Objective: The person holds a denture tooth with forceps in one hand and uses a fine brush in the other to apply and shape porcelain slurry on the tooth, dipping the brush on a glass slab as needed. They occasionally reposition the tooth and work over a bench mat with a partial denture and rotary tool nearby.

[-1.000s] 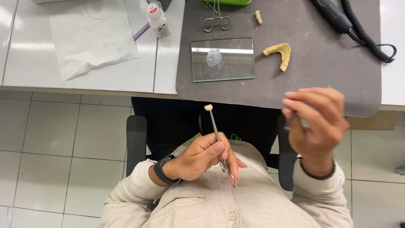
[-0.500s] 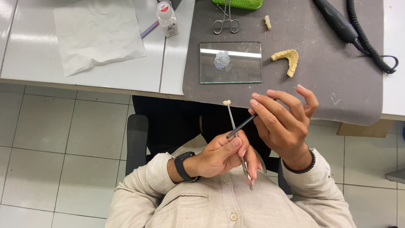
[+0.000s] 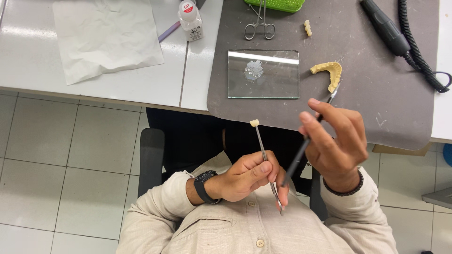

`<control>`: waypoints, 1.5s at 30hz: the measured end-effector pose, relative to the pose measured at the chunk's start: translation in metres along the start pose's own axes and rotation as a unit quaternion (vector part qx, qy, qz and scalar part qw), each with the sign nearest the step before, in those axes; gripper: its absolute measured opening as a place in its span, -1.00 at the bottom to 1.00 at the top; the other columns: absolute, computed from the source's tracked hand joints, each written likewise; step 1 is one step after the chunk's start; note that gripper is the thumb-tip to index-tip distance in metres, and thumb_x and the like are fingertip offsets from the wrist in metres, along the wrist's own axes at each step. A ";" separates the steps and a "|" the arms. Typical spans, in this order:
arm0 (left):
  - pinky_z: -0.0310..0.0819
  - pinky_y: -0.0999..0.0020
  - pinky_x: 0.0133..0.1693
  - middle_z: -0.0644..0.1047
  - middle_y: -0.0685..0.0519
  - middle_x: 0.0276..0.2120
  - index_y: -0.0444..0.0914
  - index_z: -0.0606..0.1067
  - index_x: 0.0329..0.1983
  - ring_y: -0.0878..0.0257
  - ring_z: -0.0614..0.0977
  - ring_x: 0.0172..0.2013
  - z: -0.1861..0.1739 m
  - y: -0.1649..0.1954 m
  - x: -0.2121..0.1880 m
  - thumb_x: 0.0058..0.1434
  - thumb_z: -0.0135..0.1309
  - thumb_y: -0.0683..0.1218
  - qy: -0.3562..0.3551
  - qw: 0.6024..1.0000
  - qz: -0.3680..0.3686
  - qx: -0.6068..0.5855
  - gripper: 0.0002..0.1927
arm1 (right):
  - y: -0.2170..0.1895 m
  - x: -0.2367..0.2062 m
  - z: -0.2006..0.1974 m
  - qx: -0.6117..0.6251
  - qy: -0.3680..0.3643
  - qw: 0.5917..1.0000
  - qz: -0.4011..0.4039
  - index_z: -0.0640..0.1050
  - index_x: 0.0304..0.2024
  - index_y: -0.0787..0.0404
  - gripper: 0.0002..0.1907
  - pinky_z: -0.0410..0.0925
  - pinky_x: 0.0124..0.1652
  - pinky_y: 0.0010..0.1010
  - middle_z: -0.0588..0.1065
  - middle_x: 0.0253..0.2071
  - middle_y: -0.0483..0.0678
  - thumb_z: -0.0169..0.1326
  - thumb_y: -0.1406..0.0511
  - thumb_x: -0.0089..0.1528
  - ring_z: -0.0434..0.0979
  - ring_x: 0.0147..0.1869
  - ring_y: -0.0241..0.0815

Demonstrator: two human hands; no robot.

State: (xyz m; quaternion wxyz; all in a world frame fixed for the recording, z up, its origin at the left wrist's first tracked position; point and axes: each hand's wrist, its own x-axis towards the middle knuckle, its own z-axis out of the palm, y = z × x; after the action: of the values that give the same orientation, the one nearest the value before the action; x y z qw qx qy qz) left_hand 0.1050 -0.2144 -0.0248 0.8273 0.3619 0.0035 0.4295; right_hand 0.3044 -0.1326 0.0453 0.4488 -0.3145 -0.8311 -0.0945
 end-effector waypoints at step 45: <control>0.61 0.32 -0.17 0.60 -0.13 -0.26 -0.23 0.34 0.04 0.19 0.66 -0.26 -0.002 0.013 0.006 0.69 -0.33 0.05 0.022 0.998 0.009 0.058 -0.70 | 0.015 -0.028 0.004 -0.066 0.048 0.995 0.062 0.69 -0.18 0.10 -0.87 0.26 -0.12 -0.17 0.47 -0.23 0.06 0.34 0.34 0.22 0.42 -0.03 -0.06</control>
State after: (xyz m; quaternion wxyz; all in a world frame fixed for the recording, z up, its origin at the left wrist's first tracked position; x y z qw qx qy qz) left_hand 0.0987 -0.2041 -0.0171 0.8008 0.3998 0.0434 0.4438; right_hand 0.3218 -0.1315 0.0183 0.4711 -0.3900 -0.7794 -0.1360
